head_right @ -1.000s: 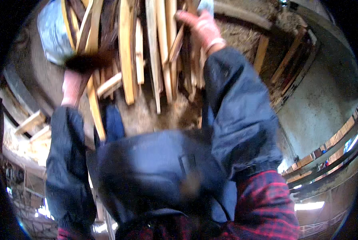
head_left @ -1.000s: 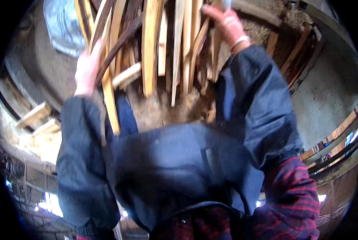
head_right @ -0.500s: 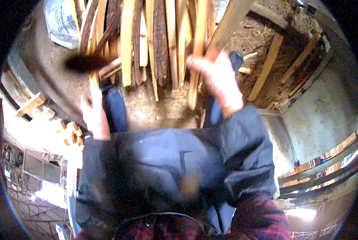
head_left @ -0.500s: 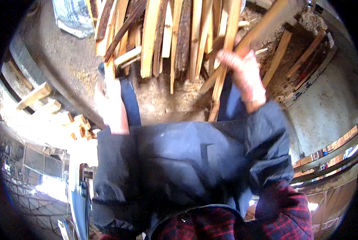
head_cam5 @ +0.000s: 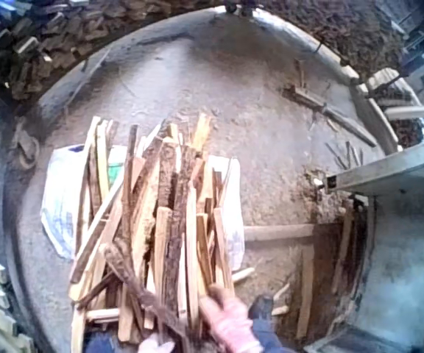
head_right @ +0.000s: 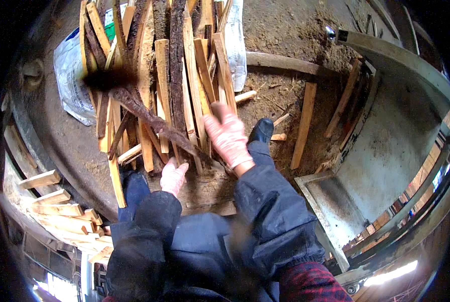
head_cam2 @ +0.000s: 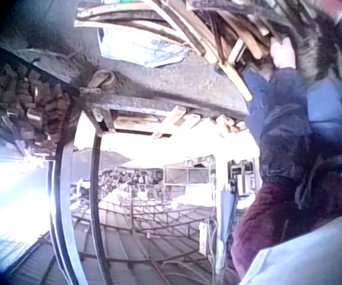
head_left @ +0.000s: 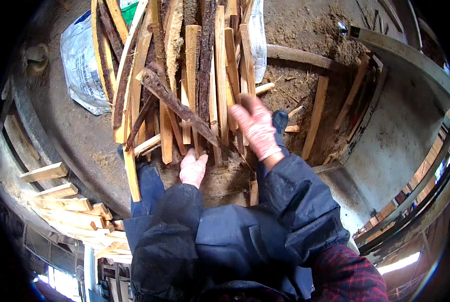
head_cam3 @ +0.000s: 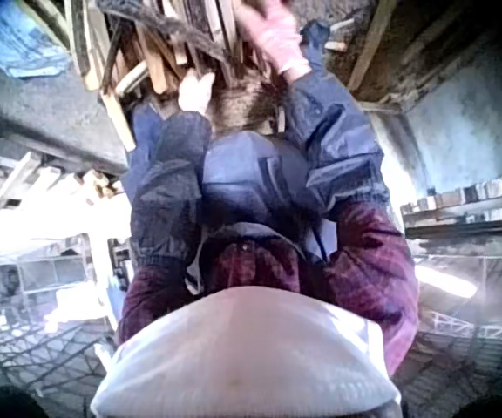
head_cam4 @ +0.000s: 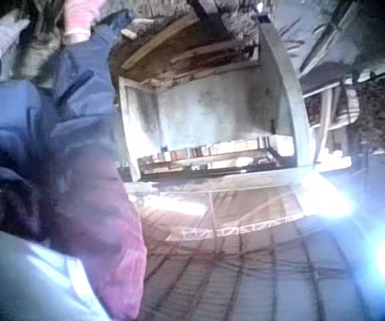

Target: The person gathers loose wooden planks and sticks from a pile on the floor, bundles them by hand, and stacks them onto a larger organized pile. The person repeatedly picks up wood, adjusts the bundles, and places them in a designated area.

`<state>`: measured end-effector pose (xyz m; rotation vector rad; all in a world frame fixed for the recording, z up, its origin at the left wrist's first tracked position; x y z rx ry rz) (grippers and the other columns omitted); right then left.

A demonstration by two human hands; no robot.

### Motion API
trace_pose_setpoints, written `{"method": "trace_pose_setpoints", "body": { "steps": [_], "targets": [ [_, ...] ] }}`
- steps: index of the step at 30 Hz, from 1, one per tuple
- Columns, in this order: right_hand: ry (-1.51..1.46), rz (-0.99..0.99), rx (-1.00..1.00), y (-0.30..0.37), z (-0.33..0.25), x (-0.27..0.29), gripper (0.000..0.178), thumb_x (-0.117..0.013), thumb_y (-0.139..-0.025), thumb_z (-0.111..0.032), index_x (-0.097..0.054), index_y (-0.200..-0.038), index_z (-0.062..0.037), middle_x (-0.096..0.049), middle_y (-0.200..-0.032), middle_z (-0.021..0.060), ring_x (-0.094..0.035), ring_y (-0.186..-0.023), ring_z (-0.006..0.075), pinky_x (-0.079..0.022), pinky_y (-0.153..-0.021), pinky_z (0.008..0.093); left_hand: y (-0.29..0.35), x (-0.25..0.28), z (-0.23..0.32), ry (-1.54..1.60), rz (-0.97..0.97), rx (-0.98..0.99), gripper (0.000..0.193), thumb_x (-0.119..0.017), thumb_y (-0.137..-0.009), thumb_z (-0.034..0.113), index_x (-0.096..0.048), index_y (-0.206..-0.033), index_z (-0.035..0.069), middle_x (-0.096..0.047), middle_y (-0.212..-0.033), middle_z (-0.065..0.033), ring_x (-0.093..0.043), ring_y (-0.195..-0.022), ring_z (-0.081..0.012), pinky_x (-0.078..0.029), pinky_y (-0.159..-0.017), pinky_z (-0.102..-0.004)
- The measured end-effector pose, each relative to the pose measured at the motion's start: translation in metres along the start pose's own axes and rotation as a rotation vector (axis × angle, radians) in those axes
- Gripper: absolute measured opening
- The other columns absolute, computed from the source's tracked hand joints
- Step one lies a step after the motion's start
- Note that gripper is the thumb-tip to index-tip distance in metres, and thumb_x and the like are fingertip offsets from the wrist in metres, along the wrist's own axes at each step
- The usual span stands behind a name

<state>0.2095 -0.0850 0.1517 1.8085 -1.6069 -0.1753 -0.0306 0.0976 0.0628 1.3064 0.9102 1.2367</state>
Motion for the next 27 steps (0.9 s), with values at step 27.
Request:
{"method": "trace_pose_setpoints", "body": {
  "steps": [27],
  "targets": [
    [-0.066, -0.174, -0.359, -0.011, 0.057, -0.011, 0.056, -0.067, -0.086, -0.041, -0.058, -0.119, 0.0026, -0.067, -0.106, 0.0167, -0.061, -0.098, 0.0255, -0.046, -0.088, 0.0336, 0.038, 0.001, 0.132, 0.294, -0.028, -0.082, 0.099, -0.080, -0.071, 0.044, -0.031, -0.141, -0.005, -0.050, -0.132, -0.0202, -0.048, -0.123, -0.0271, -0.037, -0.104, -0.0333]
  ]
}}
Point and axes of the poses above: each hand's wrist, its own y-axis away from the middle knuckle, its own x-axis out of the back of the hand, z = x × y, the point moved 10 cm from there along -y, towards the middle knuckle
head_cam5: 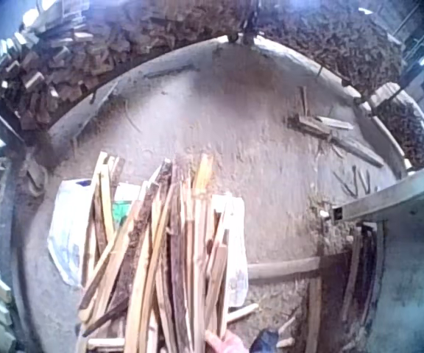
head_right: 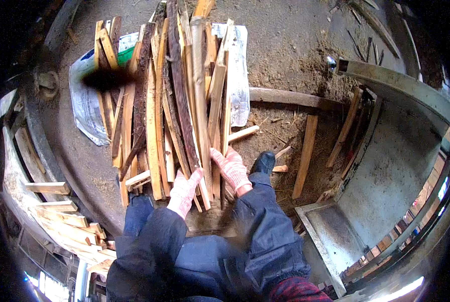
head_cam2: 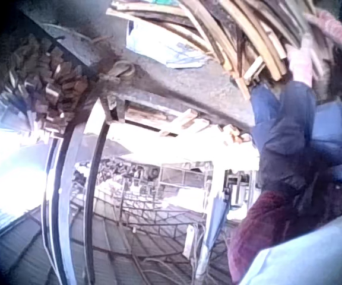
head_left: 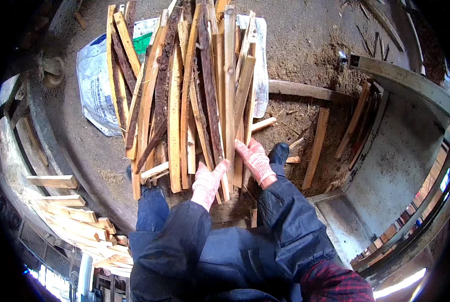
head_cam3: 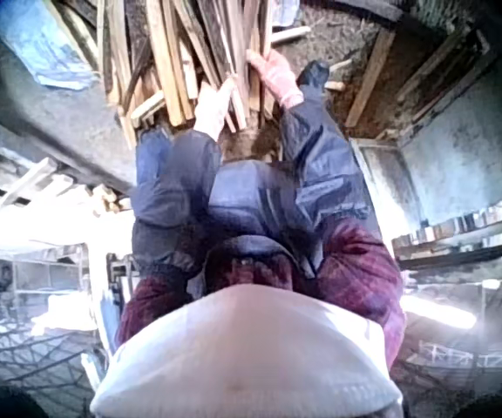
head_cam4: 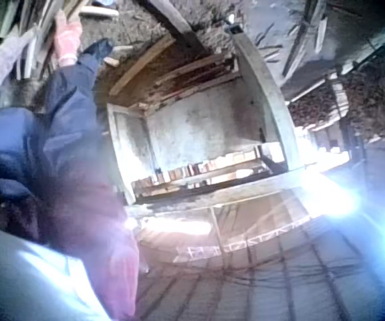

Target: The person gathers loose wooden planks and sticks from a pile on the floor, bundles them by hand, and stacks them onto a larger organized pile. The person repeatedly picks up wood, adjusts the bundles, and places them in a designated area.

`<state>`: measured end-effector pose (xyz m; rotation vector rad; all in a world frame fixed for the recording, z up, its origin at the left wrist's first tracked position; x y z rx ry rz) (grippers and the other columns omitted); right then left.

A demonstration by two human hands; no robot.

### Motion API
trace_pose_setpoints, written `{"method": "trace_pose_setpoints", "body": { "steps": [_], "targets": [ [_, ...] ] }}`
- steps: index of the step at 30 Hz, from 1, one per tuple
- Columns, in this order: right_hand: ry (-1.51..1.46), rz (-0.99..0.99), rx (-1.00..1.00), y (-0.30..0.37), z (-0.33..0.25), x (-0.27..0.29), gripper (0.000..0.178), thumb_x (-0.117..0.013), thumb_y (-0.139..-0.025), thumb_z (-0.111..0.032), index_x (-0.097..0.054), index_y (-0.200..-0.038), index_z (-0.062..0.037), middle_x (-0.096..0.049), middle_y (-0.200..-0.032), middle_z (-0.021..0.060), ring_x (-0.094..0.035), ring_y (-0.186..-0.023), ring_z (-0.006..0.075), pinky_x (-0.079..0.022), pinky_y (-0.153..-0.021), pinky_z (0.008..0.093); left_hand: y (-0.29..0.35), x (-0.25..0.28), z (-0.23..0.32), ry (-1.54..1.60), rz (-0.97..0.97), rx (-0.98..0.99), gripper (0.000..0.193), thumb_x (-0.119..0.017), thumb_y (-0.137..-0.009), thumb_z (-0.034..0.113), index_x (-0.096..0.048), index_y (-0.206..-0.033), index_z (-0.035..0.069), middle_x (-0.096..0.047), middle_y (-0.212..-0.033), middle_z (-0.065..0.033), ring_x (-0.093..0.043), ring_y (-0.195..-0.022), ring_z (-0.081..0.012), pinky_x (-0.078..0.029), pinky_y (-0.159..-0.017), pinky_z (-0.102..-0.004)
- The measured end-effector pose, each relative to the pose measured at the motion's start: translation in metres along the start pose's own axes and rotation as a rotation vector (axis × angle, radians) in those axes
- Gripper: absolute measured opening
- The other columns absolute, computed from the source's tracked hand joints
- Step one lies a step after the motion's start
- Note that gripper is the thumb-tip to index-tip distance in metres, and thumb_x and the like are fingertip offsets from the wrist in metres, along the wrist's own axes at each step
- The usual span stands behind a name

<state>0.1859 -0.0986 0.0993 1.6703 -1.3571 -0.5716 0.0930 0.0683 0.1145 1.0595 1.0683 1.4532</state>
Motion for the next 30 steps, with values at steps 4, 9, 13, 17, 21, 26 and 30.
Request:
{"method": "trace_pose_setpoints", "body": {
  "steps": [4, 9, 13, 17, 21, 26, 30],
  "targets": [
    [0.190, 0.291, 0.011, -0.015, -0.064, 0.014, 0.077, -0.056, -0.082, -0.064, -0.056, -0.119, 0.0031, -0.062, -0.113, 0.0236, -0.059, -0.105, 0.0385, -0.044, -0.092, 0.0404, 0.018, 0.026, 0.076, -0.206, 0.124, -0.032, 0.108, -0.070, -0.071, 0.063, -0.026, -0.144, -0.003, -0.034, -0.145, -0.0273, -0.035, -0.135, -0.0368, -0.031, -0.111, -0.0391],
    [0.781, -0.037, 0.227, -0.041, -0.105, -0.007, 0.075, -0.053, -0.084, -0.064, -0.058, -0.115, 0.0042, -0.063, -0.105, 0.0289, -0.058, -0.106, 0.0420, -0.044, -0.093, 0.0432, 0.037, 0.040, 0.125, -0.539, 0.079, -0.178, 0.089, -0.067, -0.081, 0.050, -0.030, -0.142, -0.004, -0.047, -0.134, -0.0287, -0.051, -0.122, -0.0379, -0.041, -0.102, -0.0379],
    [0.113, 0.132, 0.305, -0.053, -0.072, 0.057, 0.060, -0.051, -0.093, -0.047, -0.052, -0.129, 0.0013, -0.053, -0.133, 0.0182, -0.050, -0.123, 0.0262, -0.039, -0.102, 0.0348, 0.067, 0.116, 0.121, 0.127, 0.103, -0.377, 0.071, -0.074, -0.082, 0.016, -0.036, -0.140, -0.002, -0.046, -0.137, -0.0206, -0.047, -0.126, -0.0292, -0.042, -0.103, -0.0401],
    [0.218, 0.508, 0.153, -0.115, -0.018, 0.108, 0.051, -0.046, -0.096, -0.042, -0.056, -0.126, -0.0024, -0.062, -0.118, 0.0201, -0.059, -0.109, 0.0338, -0.045, -0.093, 0.0380, 0.019, 0.267, 0.138, 0.070, 0.605, -0.488, 0.062, -0.067, -0.087, 0.025, -0.041, -0.137, -0.001, -0.047, -0.137, -0.0207, -0.045, -0.128, -0.0313, -0.036, -0.109, -0.0404],
    [0.249, 0.378, 0.079, -0.143, 0.000, 0.113, 0.054, -0.052, -0.092, -0.041, -0.056, -0.123, 0.0029, -0.064, -0.112, 0.0196, -0.061, -0.103, 0.0307, -0.046, -0.086, 0.0368, -0.083, 0.372, 0.145, -0.380, 0.770, -0.448, 0.069, -0.067, -0.084, 0.039, -0.044, -0.133, -0.004, -0.051, -0.133, -0.0232, -0.049, -0.124, -0.0324, -0.037, -0.104, -0.0357],
    [0.116, 0.147, -0.024, -0.147, -0.014, 0.106, 0.069, -0.065, -0.083, -0.048, -0.056, -0.122, 0.0074, -0.065, -0.110, 0.0149, -0.060, -0.097, 0.0233, -0.046, -0.084, 0.0327, -0.178, 0.444, 0.132, -0.435, 0.651, -0.528, 0.081, -0.073, -0.076, 0.044, -0.045, -0.131, -0.009, -0.057, -0.124, -0.0244, -0.055, -0.115, -0.0336, -0.039, -0.100, -0.0357],
    [-0.307, 0.047, -0.041, -0.138, -0.028, 0.077, 0.048, -0.069, -0.086, -0.033, -0.059, -0.115, 0.0033, -0.066, -0.105, 0.0098, -0.061, -0.092, 0.0187, -0.048, -0.081, 0.0337, -0.198, 0.450, 0.126, -0.228, 0.538, -0.490, 0.087, -0.078, -0.071, 0.042, -0.043, -0.131, -0.011, -0.056, -0.125, -0.0242, -0.056, -0.114, -0.0311, -0.042, -0.098, -0.0361]
  ]
}}
Point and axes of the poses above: each hand's wrist, its own y-axis away from the middle knuckle, its own x-axis out of the back of the hand, z = x × y, the point moved 10 cm from there along -y, towards the middle knuckle
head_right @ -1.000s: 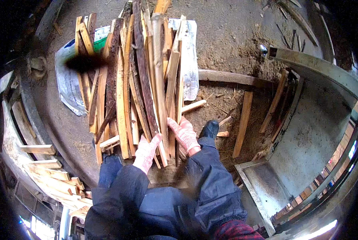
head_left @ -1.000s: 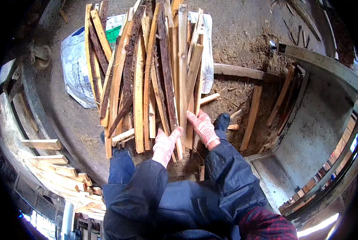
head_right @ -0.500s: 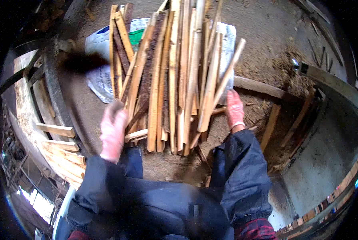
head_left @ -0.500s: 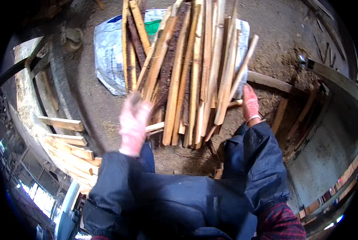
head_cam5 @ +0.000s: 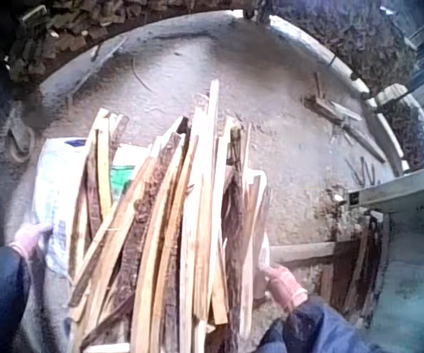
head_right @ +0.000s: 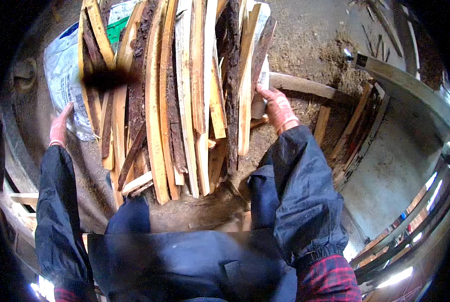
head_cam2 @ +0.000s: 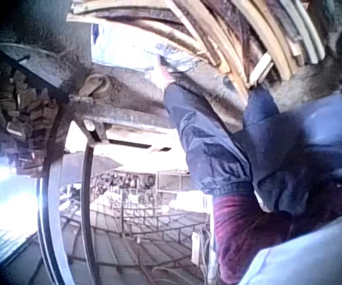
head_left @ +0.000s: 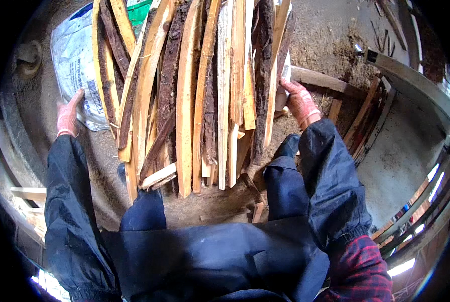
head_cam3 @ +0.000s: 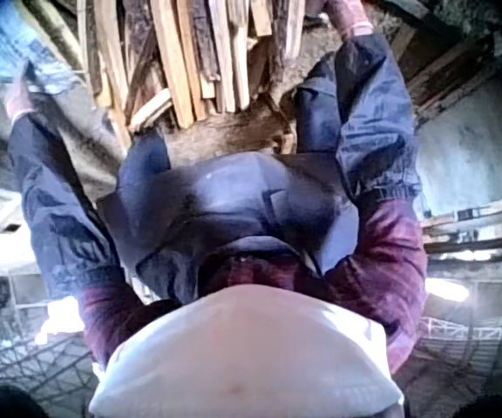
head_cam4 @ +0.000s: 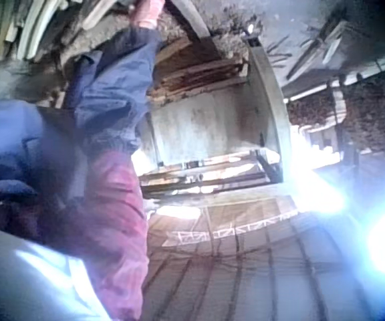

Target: The person gathers loose wooden planks and sticks from a pile on the floor, bundles them by hand, and stacks them onto a larger organized pile. The person repeatedly picks up wood, adjusts the bundles, and places them in a designated area.

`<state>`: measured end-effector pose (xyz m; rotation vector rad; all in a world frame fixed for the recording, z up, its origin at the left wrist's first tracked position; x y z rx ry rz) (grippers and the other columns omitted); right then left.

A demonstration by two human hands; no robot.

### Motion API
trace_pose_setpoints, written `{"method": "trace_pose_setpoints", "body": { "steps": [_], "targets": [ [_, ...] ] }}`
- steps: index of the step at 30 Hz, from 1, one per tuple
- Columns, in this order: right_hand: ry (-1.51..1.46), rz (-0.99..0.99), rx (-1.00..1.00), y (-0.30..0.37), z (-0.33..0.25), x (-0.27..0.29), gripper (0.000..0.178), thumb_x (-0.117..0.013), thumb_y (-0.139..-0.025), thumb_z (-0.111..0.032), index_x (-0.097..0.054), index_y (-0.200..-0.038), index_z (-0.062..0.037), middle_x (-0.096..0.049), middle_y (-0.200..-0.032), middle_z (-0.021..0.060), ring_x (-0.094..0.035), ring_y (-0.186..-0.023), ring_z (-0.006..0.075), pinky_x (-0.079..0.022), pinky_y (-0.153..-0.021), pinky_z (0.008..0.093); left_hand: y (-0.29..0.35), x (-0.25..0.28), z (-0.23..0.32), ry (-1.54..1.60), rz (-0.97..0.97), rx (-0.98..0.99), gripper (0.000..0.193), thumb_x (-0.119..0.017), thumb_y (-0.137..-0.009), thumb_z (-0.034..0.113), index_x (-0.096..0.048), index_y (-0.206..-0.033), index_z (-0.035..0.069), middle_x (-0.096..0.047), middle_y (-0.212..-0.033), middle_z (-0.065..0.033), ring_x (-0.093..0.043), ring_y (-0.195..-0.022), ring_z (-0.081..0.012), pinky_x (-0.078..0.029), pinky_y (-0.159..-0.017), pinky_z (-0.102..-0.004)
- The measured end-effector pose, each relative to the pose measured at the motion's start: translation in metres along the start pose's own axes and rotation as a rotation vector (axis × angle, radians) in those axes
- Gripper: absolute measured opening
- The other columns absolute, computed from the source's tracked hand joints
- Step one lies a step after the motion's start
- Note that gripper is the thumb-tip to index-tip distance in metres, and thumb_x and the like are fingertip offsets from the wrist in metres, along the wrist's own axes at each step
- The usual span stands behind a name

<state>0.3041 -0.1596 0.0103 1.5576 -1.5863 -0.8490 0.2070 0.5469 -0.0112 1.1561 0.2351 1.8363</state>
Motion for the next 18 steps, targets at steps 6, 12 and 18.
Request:
{"method": "trace_pose_setpoints", "body": {
  "steps": [6, 12, 18],
  "targets": [
    [0.132, -0.021, 0.093, 0.035, -0.021, -0.030, 0.052, -0.067, -0.085, -0.032, -0.058, -0.118, 0.0073, -0.066, -0.107, 0.0121, -0.063, -0.092, 0.0205, -0.048, -0.087, 0.0308, 0.013, -0.004, 0.012, 0.145, -0.042, 0.101, 0.099, -0.082, -0.067, 0.038, -0.033, -0.135, -0.016, -0.054, -0.127, -0.0239, -0.056, -0.112, -0.0329, -0.041, -0.100, -0.0362],
    [0.009, -0.107, 0.025, -0.008, -0.027, -0.051, 0.063, -0.050, -0.093, -0.054, -0.051, -0.131, -0.0045, -0.059, -0.126, 0.0105, -0.055, -0.110, 0.0228, -0.041, -0.096, 0.0347, 0.035, -0.004, 0.057, 0.339, -0.120, 0.110, 0.052, -0.071, -0.075, 0.014, -0.053, -0.116, -0.013, -0.065, -0.104, -0.0191, -0.064, -0.091, -0.0275, -0.050, -0.082, -0.0334],
    [0.307, 0.093, 0.089, 0.012, -0.029, -0.016, 0.057, -0.050, -0.093, -0.052, -0.068, -0.096, 0.0018, -0.065, -0.082, 0.0043, -0.056, -0.073, 0.0135, -0.045, -0.070, 0.0302, 0.108, -0.009, 0.138, 0.201, -0.050, -0.054, 0.051, -0.073, -0.071, 0.003, -0.054, -0.118, -0.003, -0.066, -0.105, -0.0130, -0.064, -0.090, -0.0229, -0.051, -0.083, -0.0340]
  ]
}}
Point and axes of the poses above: each hand's wrist, its own y-axis away from the middle knuckle, its own x-axis out of the back of the hand, z = x × y, the point moved 10 cm from there along -y, towards the middle knuckle
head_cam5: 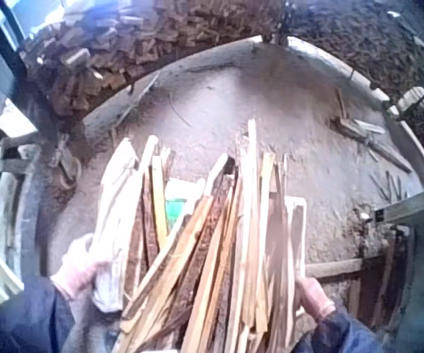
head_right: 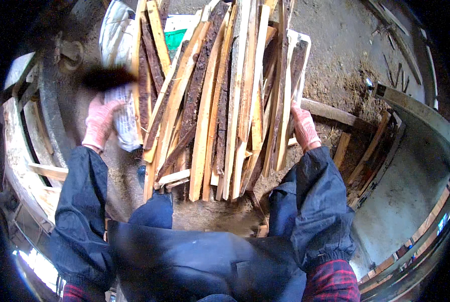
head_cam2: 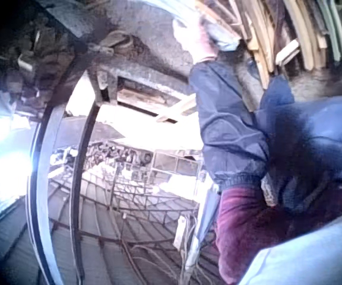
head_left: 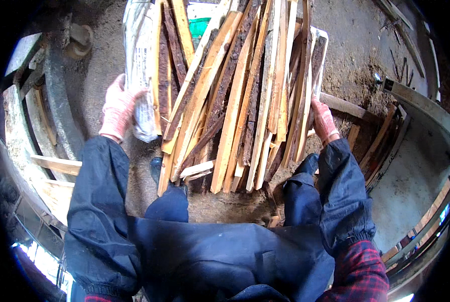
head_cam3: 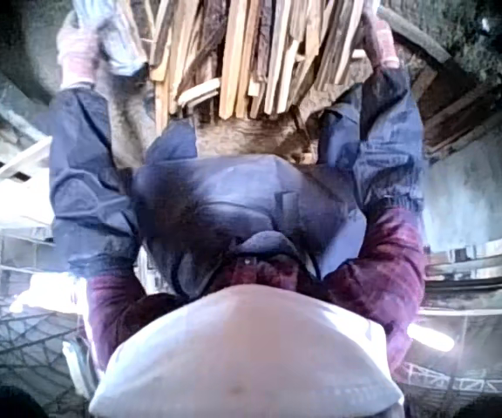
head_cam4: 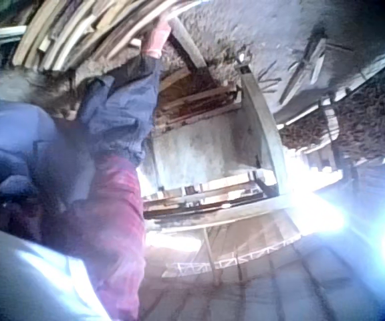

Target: The person gathers loose wooden planks and sticks from a pile on the floor, bundles them by hand, and stacks them onto a larger organized pile. The person repeatedly picks up wood, adjusts the bundles, and places them in a designated area.

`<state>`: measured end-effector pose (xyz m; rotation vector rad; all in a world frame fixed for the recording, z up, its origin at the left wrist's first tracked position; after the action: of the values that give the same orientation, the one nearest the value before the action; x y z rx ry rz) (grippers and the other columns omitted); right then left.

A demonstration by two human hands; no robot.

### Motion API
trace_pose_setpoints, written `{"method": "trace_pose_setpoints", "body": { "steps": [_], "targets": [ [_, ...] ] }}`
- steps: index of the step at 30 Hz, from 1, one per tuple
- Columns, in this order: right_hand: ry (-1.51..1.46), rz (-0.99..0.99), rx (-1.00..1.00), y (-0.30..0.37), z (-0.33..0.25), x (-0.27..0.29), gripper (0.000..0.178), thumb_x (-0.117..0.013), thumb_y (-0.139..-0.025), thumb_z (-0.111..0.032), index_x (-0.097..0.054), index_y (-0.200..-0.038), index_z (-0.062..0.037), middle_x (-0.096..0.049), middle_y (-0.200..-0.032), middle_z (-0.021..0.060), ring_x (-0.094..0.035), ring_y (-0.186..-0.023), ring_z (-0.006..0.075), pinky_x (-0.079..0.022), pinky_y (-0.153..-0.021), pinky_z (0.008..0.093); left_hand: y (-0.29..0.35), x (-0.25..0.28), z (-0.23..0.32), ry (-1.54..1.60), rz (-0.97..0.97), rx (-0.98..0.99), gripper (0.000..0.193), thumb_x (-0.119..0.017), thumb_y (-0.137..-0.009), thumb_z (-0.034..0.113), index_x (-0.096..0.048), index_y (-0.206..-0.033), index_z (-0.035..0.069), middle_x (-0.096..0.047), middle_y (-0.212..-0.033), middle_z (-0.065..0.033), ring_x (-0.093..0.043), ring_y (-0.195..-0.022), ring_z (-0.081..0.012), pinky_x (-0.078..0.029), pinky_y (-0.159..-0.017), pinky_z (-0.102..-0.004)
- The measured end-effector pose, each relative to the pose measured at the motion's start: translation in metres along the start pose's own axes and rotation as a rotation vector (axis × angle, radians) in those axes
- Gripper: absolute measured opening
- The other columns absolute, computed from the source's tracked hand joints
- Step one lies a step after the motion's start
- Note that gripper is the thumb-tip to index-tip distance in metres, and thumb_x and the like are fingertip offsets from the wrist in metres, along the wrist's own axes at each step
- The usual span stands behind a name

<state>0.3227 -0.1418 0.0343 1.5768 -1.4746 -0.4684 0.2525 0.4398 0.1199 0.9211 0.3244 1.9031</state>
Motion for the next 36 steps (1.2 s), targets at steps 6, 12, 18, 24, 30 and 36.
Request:
{"method": "trace_pose_setpoints", "body": {
  "steps": [6, 12, 18, 24, 30, 36],
  "targets": [
    [-0.430, -0.243, -0.177, 0.006, 0.017, -0.026, 0.042, -0.058, -0.094, -0.037, -0.063, -0.116, -0.0013, -0.068, -0.105, 0.0060, -0.064, -0.088, 0.0202, -0.049, -0.082, 0.0327, -0.006, -0.061, -0.011, -0.446, -0.220, 0.036, 0.047, -0.076, -0.073, 0.026, -0.062, -0.109, 0.000, -0.069, -0.091, -0.0166, -0.067, -0.085, -0.0268, -0.051, -0.080, -0.0347],
    [0.172, -0.180, 0.289, 0.005, -0.010, -0.027, 0.069, -0.042, -0.095, -0.057, -0.057, -0.110, 0.0095, -0.065, -0.093, 0.0167, -0.061, -0.080, 0.0223, -0.049, -0.079, 0.0318, 0.027, -0.092, 0.000, -0.822, -0.333, -0.039, 0.053, -0.058, -0.085, 0.052, -0.068, -0.099, 0.001, -0.068, -0.095, -0.0207, -0.065, -0.092, -0.0341, -0.050, -0.081, -0.0412],
    [0.241, 0.048, 0.133, 0.077, -0.040, -0.030, 0.070, -0.047, -0.091, -0.060, -0.065, -0.090, 0.0075, -0.065, -0.075, 0.0233, -0.063, -0.077, 0.0365, -0.047, -0.074, 0.0405, 0.142, -0.085, 0.069, -0.747, -0.493, 0.045, 0.058, -0.055, -0.084, 0.055, -0.068, -0.093, 0.000, -0.066, -0.092, -0.0247, -0.064, -0.092, -0.0386, -0.049, -0.083, -0.0436],
    [1.058, -0.001, 0.780, 0.182, -0.125, -0.044, 0.022, -0.048, -0.086, -0.008, -0.059, -0.105, -0.0121, -0.062, -0.076, 0.0175, -0.061, -0.077, 0.0361, -0.050, -0.067, 0.0446, 0.226, -0.061, 0.108, -0.620, -0.478, -0.071, 0.050, -0.058, -0.085, 0.049, -0.068, -0.089, 0.001, -0.066, -0.087, -0.0204, -0.063, -0.087, -0.0387, -0.050, -0.077, -0.0429],
    [1.183, -0.116, 0.721, 0.203, -0.193, -0.058, 0.029, -0.044, -0.091, -0.029, -0.063, -0.088, -0.0068, -0.063, -0.079, 0.0238, -0.063, -0.080, 0.0404, -0.049, -0.070, 0.0483, 0.271, -0.005, 0.157, -0.711, -0.283, -0.398, 0.042, -0.063, -0.086, 0.042, -0.067, -0.099, 0.002, -0.061, -0.093, -0.0218, -0.058, -0.095, -0.0374, -0.045, -0.083, -0.0432],
    [0.804, -0.053, 0.424, 0.270, -0.303, -0.027, 0.045, -0.051, -0.084, -0.039, -0.068, -0.092, 0.0018, -0.064, -0.092, 0.0269, -0.064, -0.089, 0.0405, -0.050, -0.081, 0.0445, 0.332, 0.048, 0.193, 0.016, -0.172, -0.079, 0.027, -0.069, -0.086, 0.027, -0.066, -0.088, 0.000, -0.065, -0.078, -0.0083, -0.061, -0.069, -0.0154, -0.048, -0.064, -0.0300]
  ]
}}
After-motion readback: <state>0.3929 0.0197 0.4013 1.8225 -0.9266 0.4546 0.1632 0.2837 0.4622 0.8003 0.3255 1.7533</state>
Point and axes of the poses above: each hand's wrist, its own y-axis away from the middle knuckle, its own x-axis out of the back of the hand, z = x × y, the point moved 10 cm from there along -y, towards the middle knuckle
